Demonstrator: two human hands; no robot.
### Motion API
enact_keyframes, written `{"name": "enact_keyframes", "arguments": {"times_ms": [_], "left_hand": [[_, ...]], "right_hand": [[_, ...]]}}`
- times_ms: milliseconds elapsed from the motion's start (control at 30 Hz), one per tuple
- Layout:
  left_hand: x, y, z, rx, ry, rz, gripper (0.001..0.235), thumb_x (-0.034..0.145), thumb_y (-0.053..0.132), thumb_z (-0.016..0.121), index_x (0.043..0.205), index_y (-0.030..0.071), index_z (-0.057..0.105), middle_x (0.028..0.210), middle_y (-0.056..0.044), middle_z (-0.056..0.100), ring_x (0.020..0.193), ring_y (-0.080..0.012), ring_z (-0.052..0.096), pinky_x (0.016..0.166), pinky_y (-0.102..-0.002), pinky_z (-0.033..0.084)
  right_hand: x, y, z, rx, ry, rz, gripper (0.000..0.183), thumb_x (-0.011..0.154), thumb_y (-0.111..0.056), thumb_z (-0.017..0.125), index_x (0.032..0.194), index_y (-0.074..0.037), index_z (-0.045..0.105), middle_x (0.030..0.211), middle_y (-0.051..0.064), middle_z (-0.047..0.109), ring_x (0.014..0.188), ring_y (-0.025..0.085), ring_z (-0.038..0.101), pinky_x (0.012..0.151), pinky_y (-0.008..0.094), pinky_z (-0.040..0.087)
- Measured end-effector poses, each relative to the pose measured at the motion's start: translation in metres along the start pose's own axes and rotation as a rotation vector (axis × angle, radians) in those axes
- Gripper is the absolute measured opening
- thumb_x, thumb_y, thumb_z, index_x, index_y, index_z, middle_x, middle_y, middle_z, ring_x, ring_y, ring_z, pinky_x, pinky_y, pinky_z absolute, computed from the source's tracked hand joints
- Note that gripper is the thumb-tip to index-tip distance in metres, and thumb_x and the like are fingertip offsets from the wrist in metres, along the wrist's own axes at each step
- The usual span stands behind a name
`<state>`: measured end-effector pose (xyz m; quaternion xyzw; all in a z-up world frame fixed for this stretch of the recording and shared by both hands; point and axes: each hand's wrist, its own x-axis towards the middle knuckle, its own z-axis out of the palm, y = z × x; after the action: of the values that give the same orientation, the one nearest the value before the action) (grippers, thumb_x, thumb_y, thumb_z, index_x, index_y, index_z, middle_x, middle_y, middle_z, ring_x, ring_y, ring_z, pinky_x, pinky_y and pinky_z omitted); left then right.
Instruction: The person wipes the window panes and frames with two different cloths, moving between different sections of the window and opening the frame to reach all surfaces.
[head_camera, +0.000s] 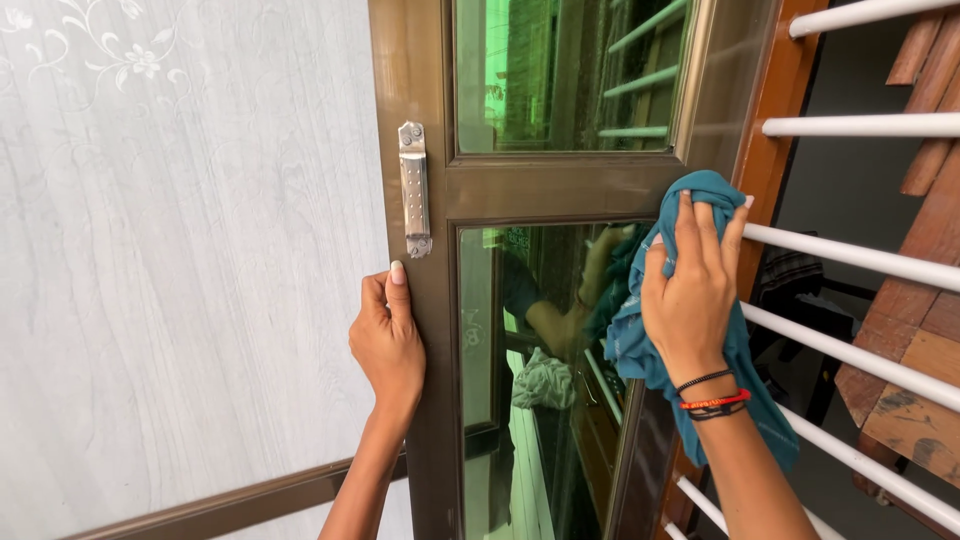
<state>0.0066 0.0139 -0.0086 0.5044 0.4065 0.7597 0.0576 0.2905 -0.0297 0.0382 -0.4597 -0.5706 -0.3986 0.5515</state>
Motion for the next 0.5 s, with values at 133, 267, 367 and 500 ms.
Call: {"name": "enact_keyframes", "arguments": {"times_ms": [133, 267, 367, 500], "left_hand": [[0.001, -0.001, 0.000, 0.037, -0.006, 0.019, 0.043, 0.108, 0.044, 0.047, 0.095, 0.007, 0.065, 0.057, -0.004, 0.057, 0.051, -0.0121, 0.048, 0.051, -0.031, 0.039], [0.002, -0.002, -0.003, 0.019, -0.021, 0.079, 0.041, 0.108, 0.043, 0.046, 0.099, 0.006, 0.063, 0.060, -0.003, 0.060, 0.052, -0.0124, 0.052, 0.050, -0.032, 0.041], [0.004, -0.001, -0.005, 0.048, -0.030, 0.035, 0.040, 0.107, 0.042, 0.046, 0.103, 0.006, 0.063, 0.059, -0.006, 0.061, 0.051, -0.0154, 0.054, 0.049, -0.035, 0.040], [0.004, -0.002, -0.008, 0.089, -0.005, 0.161, 0.040, 0.110, 0.039, 0.047, 0.103, 0.004, 0.063, 0.066, -0.006, 0.065, 0.054, -0.0173, 0.057, 0.053, -0.034, 0.043]], "right_hand": [[0.000, -0.021, 0.012, 0.012, 0.062, 0.039, 0.049, 0.103, -0.010, 0.057, 0.148, 0.008, 0.055, 0.155, 0.023, 0.050, 0.152, 0.058, 0.021, 0.125, 0.060, 0.028], [-0.001, -0.041, 0.012, 0.070, 0.014, -0.036, 0.049, 0.101, -0.011, 0.058, 0.147, 0.005, 0.056, 0.153, 0.022, 0.051, 0.153, 0.055, 0.022, 0.124, 0.058, 0.030], [0.013, -0.034, 0.003, 0.060, 0.019, -0.093, 0.049, 0.103, -0.014, 0.058, 0.148, 0.005, 0.054, 0.154, 0.021, 0.051, 0.154, 0.054, 0.022, 0.124, 0.059, 0.031], [0.044, -0.012, 0.004, 0.038, 0.064, -0.058, 0.051, 0.102, -0.018, 0.060, 0.148, 0.003, 0.055, 0.152, 0.018, 0.054, 0.155, 0.053, 0.022, 0.124, 0.058, 0.032]]}}
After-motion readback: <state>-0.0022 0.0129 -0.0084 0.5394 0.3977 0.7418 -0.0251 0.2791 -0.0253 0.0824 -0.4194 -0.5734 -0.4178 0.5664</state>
